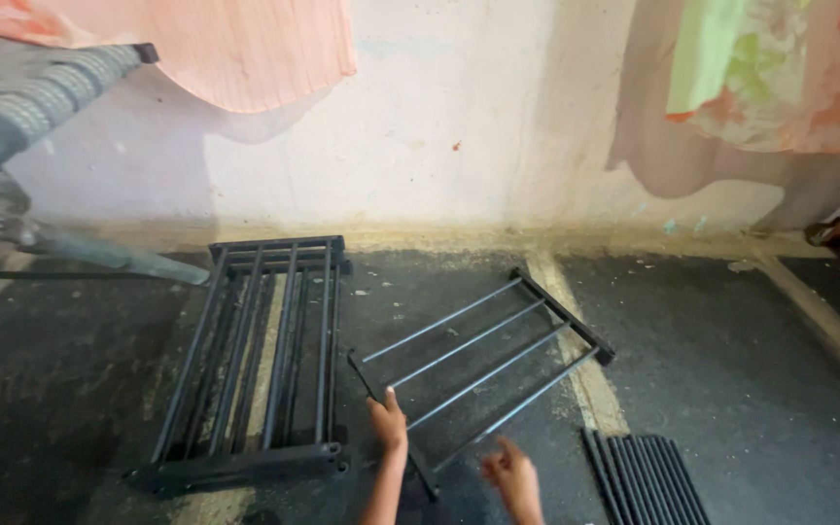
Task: The person assembles a black metal rack by inserting vertical rods into horizontal frames and connecting side panels. The person works on the floor, handling multiple components and aligning them to form a complete structure.
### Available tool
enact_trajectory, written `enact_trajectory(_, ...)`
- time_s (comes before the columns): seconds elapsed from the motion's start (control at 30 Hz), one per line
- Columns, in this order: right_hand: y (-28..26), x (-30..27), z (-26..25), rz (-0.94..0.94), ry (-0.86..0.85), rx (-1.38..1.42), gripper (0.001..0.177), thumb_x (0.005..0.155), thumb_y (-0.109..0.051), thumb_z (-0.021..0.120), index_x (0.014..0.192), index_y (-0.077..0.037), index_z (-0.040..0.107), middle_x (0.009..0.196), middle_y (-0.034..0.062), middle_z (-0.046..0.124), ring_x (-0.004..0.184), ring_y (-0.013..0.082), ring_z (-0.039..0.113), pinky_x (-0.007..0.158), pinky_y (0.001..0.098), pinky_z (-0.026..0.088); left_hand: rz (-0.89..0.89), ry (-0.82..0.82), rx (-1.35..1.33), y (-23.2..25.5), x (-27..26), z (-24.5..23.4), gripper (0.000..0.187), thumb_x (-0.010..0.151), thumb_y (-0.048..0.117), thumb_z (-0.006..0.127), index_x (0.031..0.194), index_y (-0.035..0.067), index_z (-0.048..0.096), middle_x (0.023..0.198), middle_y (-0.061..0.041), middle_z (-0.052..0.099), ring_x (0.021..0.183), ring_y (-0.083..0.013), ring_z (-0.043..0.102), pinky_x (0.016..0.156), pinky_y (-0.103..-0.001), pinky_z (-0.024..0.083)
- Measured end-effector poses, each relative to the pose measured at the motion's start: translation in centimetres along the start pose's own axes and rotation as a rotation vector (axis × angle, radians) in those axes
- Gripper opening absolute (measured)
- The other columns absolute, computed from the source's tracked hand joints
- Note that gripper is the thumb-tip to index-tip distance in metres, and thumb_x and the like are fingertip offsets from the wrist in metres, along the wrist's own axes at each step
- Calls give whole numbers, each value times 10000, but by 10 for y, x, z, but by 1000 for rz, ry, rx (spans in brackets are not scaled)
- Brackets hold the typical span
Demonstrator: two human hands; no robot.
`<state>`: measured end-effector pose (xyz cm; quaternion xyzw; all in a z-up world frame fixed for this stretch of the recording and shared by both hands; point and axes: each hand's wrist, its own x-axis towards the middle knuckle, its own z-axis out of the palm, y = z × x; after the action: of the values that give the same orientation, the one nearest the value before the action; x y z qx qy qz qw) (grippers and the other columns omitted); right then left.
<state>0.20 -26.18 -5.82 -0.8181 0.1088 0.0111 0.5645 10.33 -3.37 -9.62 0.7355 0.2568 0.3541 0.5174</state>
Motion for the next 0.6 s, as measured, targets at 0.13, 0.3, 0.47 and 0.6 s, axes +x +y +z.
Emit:
enact_trajectory(0.13,-2,16,-53,-410,33,-644,812,701,-105,801,1452,-221,516,1403,107,576,1313,357,510,963,492,480,-299,-245,-204,-13,29,3,562,930,477,618,1183,-22,561,637,-125,583,406,-237,528,376,-387,453)
enact_trajectory(0.3,1,32,-69,-543,15,-978,798,723,-153,775,1462,-281,502,1505,31,491,1432,318,359,1096,526,346,-328,-456,-166,-35,60,4,513,946,479,669,1037,-23,607,566,-58,502,400,-147,479,348,-315,423)
enact_trajectory(0.47,20,41,-60,-442,46,-1043,527,845,-157,682,1349,-301,622,1250,-60,639,1252,180,548,1182,568,292,-437,-505,-281,-50,73,13,503,1008,492,615,966,-9,592,583,-35,454,400,-123,422,343,-312,336)
enact_trajectory(0.6,25,38,-59,-492,79,-965,501,818,-118,665,1290,-286,676,1180,-40,675,1186,198,586,1164,564,298,-356,-448,-301,-58,69,13,522,1019,524,495,934,38,667,548,-73,558,381,-150,527,368,-293,442)
